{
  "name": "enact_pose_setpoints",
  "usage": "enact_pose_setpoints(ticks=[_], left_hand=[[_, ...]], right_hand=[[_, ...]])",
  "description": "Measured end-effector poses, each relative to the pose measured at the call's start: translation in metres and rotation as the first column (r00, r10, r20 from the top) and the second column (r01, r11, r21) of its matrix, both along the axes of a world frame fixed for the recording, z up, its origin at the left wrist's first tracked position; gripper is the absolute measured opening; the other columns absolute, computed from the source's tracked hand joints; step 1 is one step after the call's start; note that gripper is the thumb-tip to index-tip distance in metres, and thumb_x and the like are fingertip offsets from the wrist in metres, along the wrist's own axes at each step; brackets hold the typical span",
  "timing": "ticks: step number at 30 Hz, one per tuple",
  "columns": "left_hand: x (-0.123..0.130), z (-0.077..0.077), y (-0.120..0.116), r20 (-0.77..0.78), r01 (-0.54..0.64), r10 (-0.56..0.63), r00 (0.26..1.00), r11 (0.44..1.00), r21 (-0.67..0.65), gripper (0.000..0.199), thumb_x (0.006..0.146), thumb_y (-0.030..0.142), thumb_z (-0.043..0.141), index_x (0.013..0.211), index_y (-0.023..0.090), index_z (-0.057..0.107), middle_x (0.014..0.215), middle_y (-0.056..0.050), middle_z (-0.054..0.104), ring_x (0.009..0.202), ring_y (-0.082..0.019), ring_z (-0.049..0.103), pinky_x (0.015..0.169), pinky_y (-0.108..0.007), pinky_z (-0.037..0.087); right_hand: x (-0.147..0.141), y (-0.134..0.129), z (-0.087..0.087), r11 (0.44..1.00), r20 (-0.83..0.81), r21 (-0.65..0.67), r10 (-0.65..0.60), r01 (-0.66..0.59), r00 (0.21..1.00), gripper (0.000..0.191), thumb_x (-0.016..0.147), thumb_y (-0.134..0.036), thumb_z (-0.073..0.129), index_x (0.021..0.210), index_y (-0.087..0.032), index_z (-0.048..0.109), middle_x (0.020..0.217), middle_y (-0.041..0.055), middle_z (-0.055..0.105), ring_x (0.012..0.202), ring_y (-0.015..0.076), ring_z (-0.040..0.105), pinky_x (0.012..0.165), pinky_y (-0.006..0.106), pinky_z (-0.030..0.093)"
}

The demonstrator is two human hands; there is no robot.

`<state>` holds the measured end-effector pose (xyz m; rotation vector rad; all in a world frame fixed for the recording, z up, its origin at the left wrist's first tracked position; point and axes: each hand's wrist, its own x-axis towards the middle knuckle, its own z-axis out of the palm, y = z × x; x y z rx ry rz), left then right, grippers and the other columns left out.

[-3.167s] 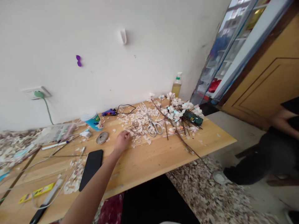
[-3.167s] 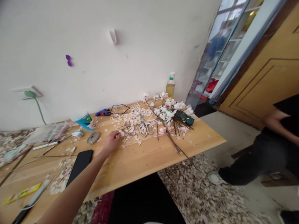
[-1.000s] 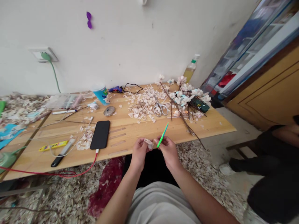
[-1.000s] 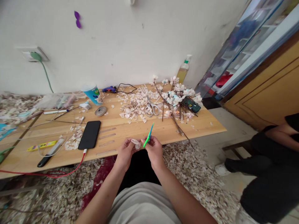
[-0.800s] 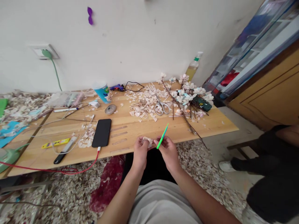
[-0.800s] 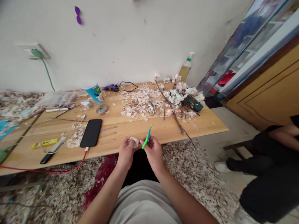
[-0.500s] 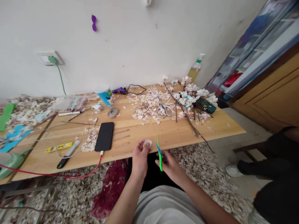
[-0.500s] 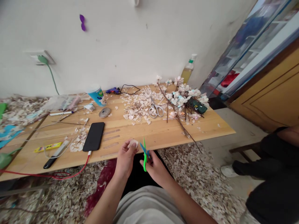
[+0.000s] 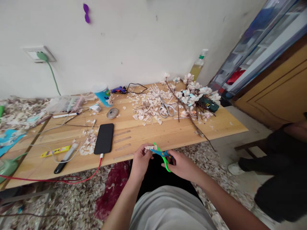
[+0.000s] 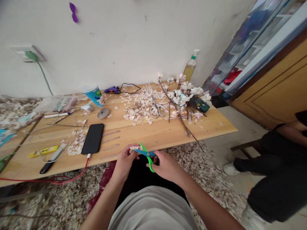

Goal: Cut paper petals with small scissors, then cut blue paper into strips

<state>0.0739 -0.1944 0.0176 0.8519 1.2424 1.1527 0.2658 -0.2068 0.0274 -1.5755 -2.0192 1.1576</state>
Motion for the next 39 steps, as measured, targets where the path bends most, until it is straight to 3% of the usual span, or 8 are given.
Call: enact_pose_setpoints(ticks=[4,11,15,18,25,29,33,39], left_hand=[[0.003,-0.009,-0.001,0.116,-0.002,0.011,0.993,0.997,-0.074,0.029,0.072,0.042,0.074,0.078,0.015,0.069,0.07,-0.001,0.06,0.059,-0.01,0.049,0.058,-0.022,0.043],[0.005,-0.008,-0.002,-0.007,0.029,-0.03,1.0,0.996,-0.088,0.027,0.068,0.04,0.077,0.077,0.014,0.072,0.064,0.001,0.059,0.055,-0.009,0.048,0.055,-0.02,0.039],[0.004,-0.006,-0.002,0.035,0.063,-0.06,0.998,0.993,-0.103,0.031,0.067,0.042,0.078,0.079,0.014,0.073,0.067,0.0,0.06,0.057,-0.01,0.048,0.055,-0.021,0.041],[0.005,-0.009,-0.003,0.082,0.021,-0.012,0.997,0.993,-0.119,0.034,0.066,0.043,0.078,0.084,0.014,0.073,0.067,0.0,0.061,0.058,-0.011,0.051,0.058,-0.023,0.046],[0.002,-0.011,-0.005,-0.033,-0.018,0.017,0.999,0.999,-0.039,0.027,0.074,0.041,0.073,0.076,0.014,0.07,0.063,0.0,0.061,0.056,-0.011,0.052,0.057,-0.021,0.043],[0.004,-0.006,-0.004,0.173,-0.095,0.108,0.979,0.992,-0.085,0.025,0.069,0.036,0.08,0.081,0.015,0.073,0.078,-0.003,0.068,0.069,-0.011,0.058,0.065,-0.02,0.047],[0.011,0.004,-0.007,0.48,-0.099,0.228,0.847,0.955,-0.278,0.035,0.054,0.026,0.09,0.082,0.015,0.072,0.078,-0.001,0.068,0.068,-0.009,0.061,0.069,-0.02,0.052],[0.019,0.014,-0.013,0.538,-0.032,0.223,0.813,0.94,-0.341,0.024,0.063,0.024,0.085,0.078,0.014,0.069,0.073,0.001,0.065,0.059,-0.006,0.057,0.057,-0.016,0.05]], right_hand=[[0.001,-0.003,0.001,1.0,0.043,-0.012,0.006,-0.005,0.999,0.021,0.079,-0.038,0.067,0.089,-0.021,0.059,0.081,0.0014,0.064,0.069,0.0158,0.055,0.06,0.024,0.036],[0.002,-0.002,-0.003,0.999,0.022,-0.048,-0.022,0.023,1.0,0.014,0.076,-0.035,0.068,0.079,-0.022,0.063,0.067,-0.0008,0.064,0.058,0.0149,0.053,0.053,0.024,0.031],[0.006,0.0,-0.007,0.999,0.081,-0.016,-0.029,0.03,0.996,0.014,0.078,-0.036,0.066,0.076,-0.023,0.063,0.066,-0.0005,0.064,0.059,0.0161,0.053,0.053,0.024,0.03],[0.007,0.0,-0.008,1.0,0.069,-0.017,-0.023,0.024,0.997,0.015,0.079,-0.037,0.066,0.077,-0.022,0.064,0.068,0.0005,0.066,0.062,0.0175,0.057,0.055,0.025,0.032],[0.008,-0.002,-0.002,0.999,0.088,-0.041,-0.024,0.028,0.996,0.016,0.077,-0.037,0.068,0.081,-0.022,0.062,0.073,0.0015,0.066,0.064,0.0171,0.057,0.056,0.025,0.034],[0.002,-0.008,-0.009,0.991,-0.023,-0.063,-0.117,0.115,0.993,0.025,0.079,-0.038,0.066,0.096,-0.021,0.058,0.089,0.0038,0.066,0.076,0.0181,0.059,0.067,0.028,0.043],[-0.009,-0.02,-0.021,0.968,-0.234,-0.188,-0.209,0.166,0.95,0.033,0.083,-0.038,0.063,0.109,-0.022,0.052,0.097,0.0042,0.064,0.084,0.018,0.061,0.072,0.028,0.048],[-0.017,-0.036,-0.023,0.962,-0.303,-0.273,-0.117,0.031,0.946,0.022,0.084,-0.039,0.063,0.094,-0.022,0.054,0.087,0.0,0.063,0.076,0.0151,0.057,0.067,0.025,0.044]])
